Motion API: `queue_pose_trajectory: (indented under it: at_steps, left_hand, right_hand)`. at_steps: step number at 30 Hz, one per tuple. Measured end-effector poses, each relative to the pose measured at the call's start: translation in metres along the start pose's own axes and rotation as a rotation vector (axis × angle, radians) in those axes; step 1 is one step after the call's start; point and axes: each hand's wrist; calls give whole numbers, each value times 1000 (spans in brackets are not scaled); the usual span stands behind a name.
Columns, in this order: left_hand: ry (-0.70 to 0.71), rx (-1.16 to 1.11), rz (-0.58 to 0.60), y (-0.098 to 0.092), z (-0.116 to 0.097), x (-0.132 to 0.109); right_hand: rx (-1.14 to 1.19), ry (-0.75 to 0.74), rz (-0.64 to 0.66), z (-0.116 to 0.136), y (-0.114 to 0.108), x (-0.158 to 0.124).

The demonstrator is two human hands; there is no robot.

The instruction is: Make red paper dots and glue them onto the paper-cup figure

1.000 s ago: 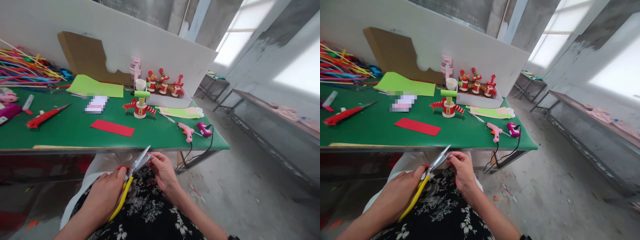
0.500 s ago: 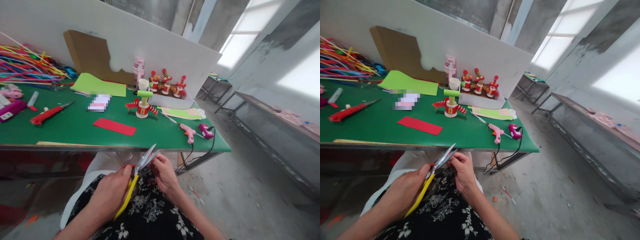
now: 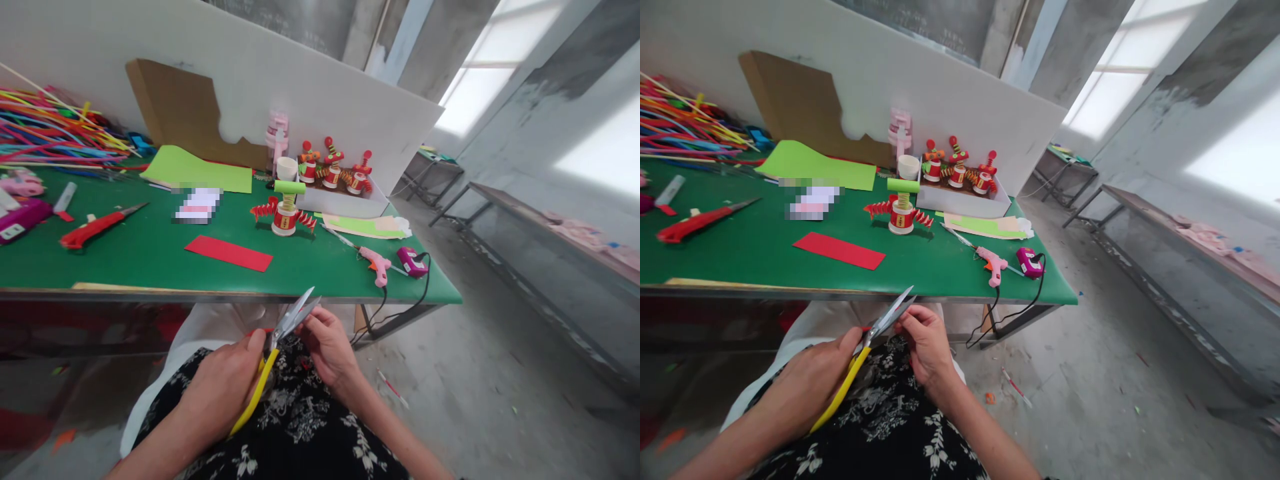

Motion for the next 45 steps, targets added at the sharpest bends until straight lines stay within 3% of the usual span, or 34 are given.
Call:
queue_pose_trajectory:
  at_steps: [31, 35, 45]
  left_hand:
    - [32, -43, -14, 0, 3, -3]
    - [34, -16, 25, -2, 5, -5]
    - [51, -41, -13, 6, 12, -7]
  right_hand:
    - [-30, 15, -29, 3, -1, -2]
    - [-64, 11, -20, 5, -3, -2]
    - [-176, 5, 9, 5, -5, -2]
Point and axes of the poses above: each hand's wrist, its own x-axis towards the middle knuckle, its own y-axis out of the palm, z = x × y, and after that the axes turned 5 degrees about x, right-handed
